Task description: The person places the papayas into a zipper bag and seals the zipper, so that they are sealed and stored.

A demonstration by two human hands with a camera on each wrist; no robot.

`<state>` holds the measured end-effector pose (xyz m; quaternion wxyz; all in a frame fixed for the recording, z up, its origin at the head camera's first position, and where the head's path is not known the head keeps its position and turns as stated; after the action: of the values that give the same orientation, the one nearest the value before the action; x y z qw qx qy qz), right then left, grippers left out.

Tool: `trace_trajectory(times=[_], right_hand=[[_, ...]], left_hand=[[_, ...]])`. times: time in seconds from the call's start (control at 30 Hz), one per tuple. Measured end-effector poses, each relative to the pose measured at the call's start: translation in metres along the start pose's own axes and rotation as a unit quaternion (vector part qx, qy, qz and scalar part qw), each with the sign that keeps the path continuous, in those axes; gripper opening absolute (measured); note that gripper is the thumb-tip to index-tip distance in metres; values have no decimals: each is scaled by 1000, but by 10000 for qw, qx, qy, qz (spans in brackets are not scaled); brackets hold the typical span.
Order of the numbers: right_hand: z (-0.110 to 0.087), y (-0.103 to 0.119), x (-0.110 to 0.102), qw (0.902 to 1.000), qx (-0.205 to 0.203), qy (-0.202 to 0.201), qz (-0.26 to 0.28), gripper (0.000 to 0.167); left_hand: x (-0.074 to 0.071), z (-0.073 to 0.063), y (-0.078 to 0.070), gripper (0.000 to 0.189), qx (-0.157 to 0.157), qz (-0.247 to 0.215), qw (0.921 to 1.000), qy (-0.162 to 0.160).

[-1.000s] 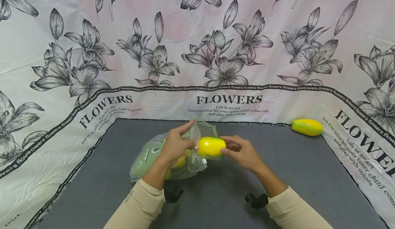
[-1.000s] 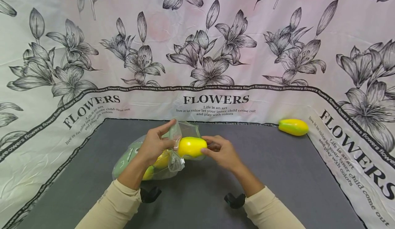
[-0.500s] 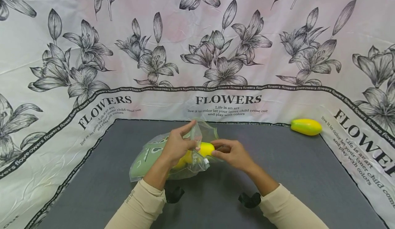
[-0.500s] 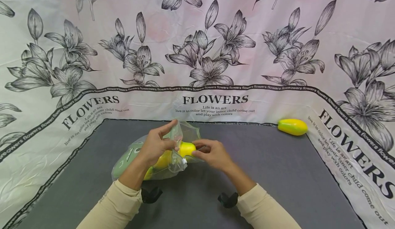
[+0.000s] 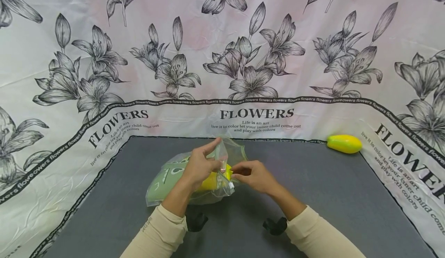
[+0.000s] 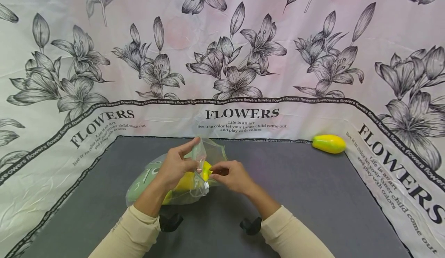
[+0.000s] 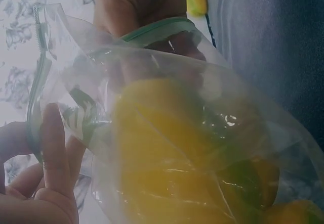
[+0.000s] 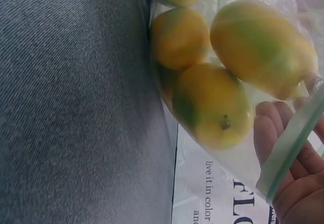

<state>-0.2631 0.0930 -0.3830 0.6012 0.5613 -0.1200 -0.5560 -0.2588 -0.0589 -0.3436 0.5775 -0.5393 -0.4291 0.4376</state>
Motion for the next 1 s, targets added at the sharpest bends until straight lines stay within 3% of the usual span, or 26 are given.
trace_trajectory(times=[0.07, 0.4, 0.53, 0.73, 0.9, 1.0], right_hand=[[2, -11, 4, 10000, -6, 35, -56, 19], [15, -11, 20, 9971, 252, 281, -656, 11], [17, -7, 17, 9957, 255, 169, -869, 7], [11, -2, 0, 9994, 85, -129, -303, 14], [4, 2, -19, 9984, 262, -400, 305, 17], [-1, 10, -32, 9971, 413, -562, 316, 16]], left_hand=[[0, 0, 1, 75, -14, -12, 10000, 14], [0, -2, 2, 75, 58, -1, 9999, 89], [0, -2, 2, 76, 18, -130, 9999, 57], [-3, -1, 0, 74, 41, -186, 9998, -26], [-6, -3, -1, 75, 67, -107, 9998, -126], [-6, -3, 0, 75, 65, -99, 9998, -177]])
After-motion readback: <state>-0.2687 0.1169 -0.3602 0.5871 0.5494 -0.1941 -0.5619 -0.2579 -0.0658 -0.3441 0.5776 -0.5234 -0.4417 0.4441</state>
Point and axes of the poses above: each hand's wrist, its own z-axis towards the middle knuckle, its own x-axis out of the palm, y = z × x, the point moved 7 cm from there along z, towards the middle knuckle, and after that the axes turned 2 degrees about -x, right-handed, at the moved point
